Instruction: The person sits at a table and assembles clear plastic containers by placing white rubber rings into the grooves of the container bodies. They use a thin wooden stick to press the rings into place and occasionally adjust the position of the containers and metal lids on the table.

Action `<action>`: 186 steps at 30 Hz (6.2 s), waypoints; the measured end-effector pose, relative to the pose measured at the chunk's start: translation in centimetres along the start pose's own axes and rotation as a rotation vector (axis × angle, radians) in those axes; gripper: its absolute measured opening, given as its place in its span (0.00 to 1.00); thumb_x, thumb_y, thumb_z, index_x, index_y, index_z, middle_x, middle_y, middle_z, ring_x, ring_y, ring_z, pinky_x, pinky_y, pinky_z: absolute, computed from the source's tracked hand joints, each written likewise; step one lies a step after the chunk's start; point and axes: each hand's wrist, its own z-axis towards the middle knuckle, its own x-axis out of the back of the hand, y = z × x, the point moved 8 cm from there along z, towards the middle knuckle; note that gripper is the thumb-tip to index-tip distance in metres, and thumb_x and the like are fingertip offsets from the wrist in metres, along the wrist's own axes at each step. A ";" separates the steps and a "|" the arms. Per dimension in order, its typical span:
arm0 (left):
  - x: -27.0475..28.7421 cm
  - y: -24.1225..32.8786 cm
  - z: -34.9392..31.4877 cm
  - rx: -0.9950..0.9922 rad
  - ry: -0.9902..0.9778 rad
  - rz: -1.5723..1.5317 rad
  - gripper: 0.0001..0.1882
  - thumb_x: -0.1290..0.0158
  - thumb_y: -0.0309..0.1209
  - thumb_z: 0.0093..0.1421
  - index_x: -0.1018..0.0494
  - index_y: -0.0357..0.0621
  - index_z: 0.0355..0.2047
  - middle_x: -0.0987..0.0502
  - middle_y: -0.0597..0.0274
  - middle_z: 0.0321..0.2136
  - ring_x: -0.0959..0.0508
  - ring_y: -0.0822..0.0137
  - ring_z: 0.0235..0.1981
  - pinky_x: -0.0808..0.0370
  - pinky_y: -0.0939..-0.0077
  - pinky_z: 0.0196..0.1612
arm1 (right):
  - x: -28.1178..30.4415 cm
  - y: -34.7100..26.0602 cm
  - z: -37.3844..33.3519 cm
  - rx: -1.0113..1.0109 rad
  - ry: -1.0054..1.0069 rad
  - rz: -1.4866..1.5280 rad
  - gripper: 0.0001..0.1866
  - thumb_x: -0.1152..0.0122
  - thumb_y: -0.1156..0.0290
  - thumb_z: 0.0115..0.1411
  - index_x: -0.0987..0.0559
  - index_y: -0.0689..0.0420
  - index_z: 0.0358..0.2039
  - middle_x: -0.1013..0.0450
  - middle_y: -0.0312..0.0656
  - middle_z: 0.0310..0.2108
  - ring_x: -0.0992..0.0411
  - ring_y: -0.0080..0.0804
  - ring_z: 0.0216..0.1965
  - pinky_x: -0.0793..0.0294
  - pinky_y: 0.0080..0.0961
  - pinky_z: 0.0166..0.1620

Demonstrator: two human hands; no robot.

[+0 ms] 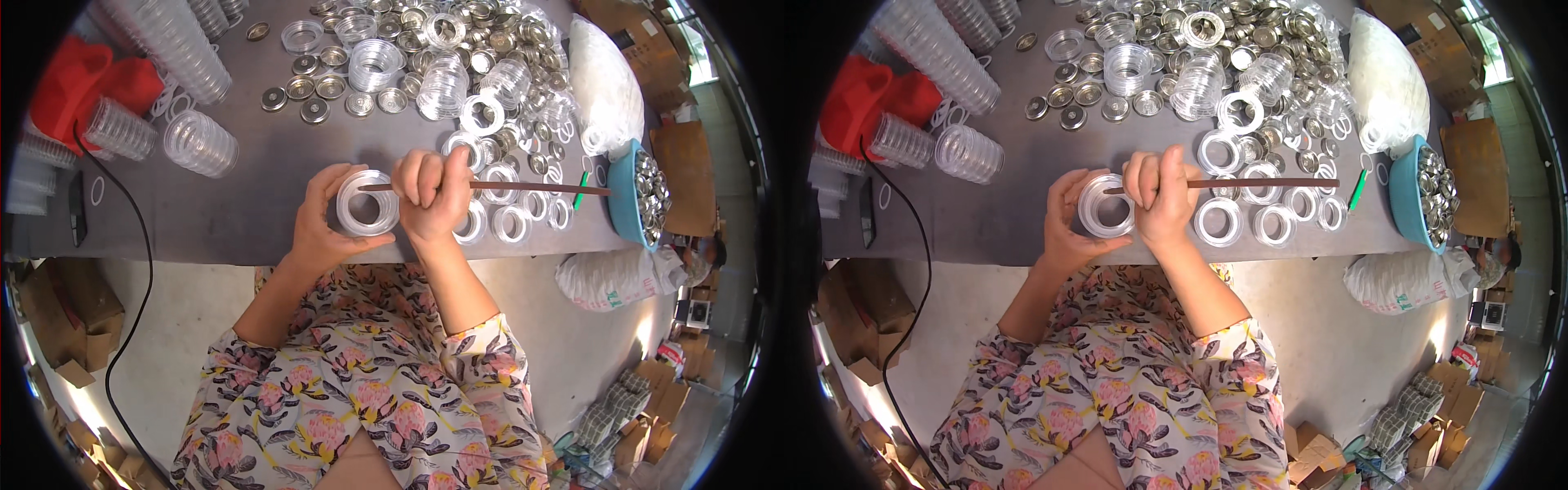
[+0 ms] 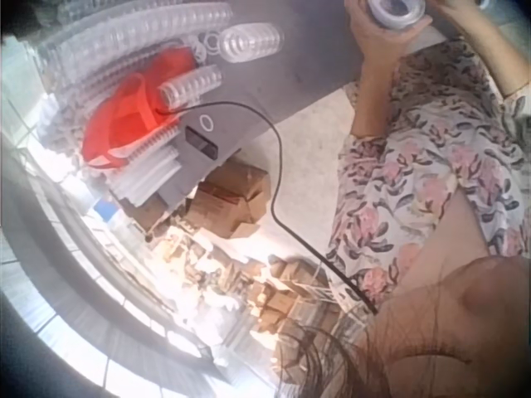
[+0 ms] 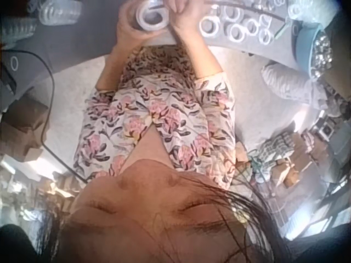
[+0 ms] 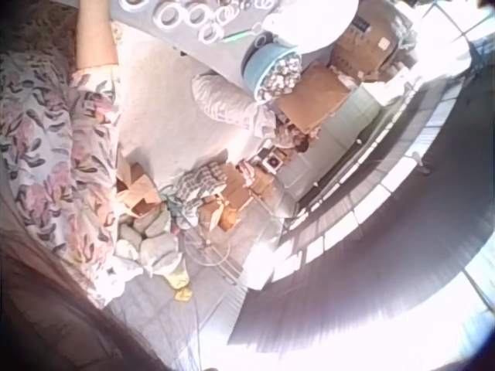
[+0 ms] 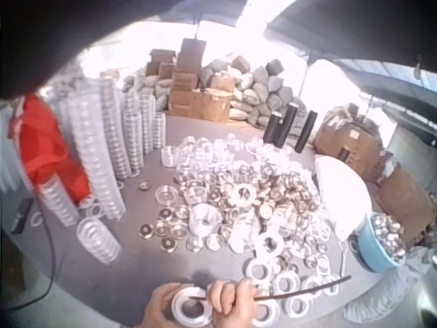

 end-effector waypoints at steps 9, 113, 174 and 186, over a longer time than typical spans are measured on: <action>-0.1 -0.6 0.0 -0.004 0.004 -0.010 0.44 0.30 0.30 0.31 0.40 0.38 0.49 0.31 0.56 0.43 0.29 0.66 0.46 0.32 0.73 0.49 | -0.9 -3.9 -0.8 0.160 0.037 -0.193 0.32 0.74 0.54 0.65 0.47 0.51 0.04 0.48 0.35 0.06 0.56 0.23 0.11 0.55 0.21 0.17; 0.0 3.3 2.0 -0.092 -0.101 0.305 0.19 0.33 0.30 0.32 0.36 0.44 0.18 0.33 0.50 0.48 0.32 0.54 0.48 0.34 0.66 0.47 | -2.0 -5.5 -0.2 0.239 0.066 -0.177 0.29 0.66 0.61 0.66 0.45 0.55 0.06 0.48 0.33 0.05 0.48 0.22 0.11 0.54 0.20 0.16; 0.0 -0.5 0.1 0.033 0.130 -0.126 0.47 0.32 0.28 0.34 0.48 0.37 0.52 0.35 0.51 0.46 0.32 0.61 0.48 0.34 0.69 0.50 | -4.0 -7.6 1.2 -0.008 0.115 -0.599 0.31 0.66 0.54 0.64 0.38 0.55 0.06 0.41 0.34 0.07 0.49 0.19 0.09 0.53 0.18 0.15; 4.0 -1.6 -1.7 0.220 0.164 -0.331 0.41 0.35 0.27 0.37 0.44 0.40 0.51 0.34 0.54 0.45 0.33 0.61 0.48 0.36 0.67 0.51 | 2.1 0.1 -5.6 -0.358 0.303 -0.249 0.04 0.47 0.68 0.58 0.28 0.51 0.28 0.39 0.27 0.14 0.47 0.16 0.11 0.50 0.13 0.14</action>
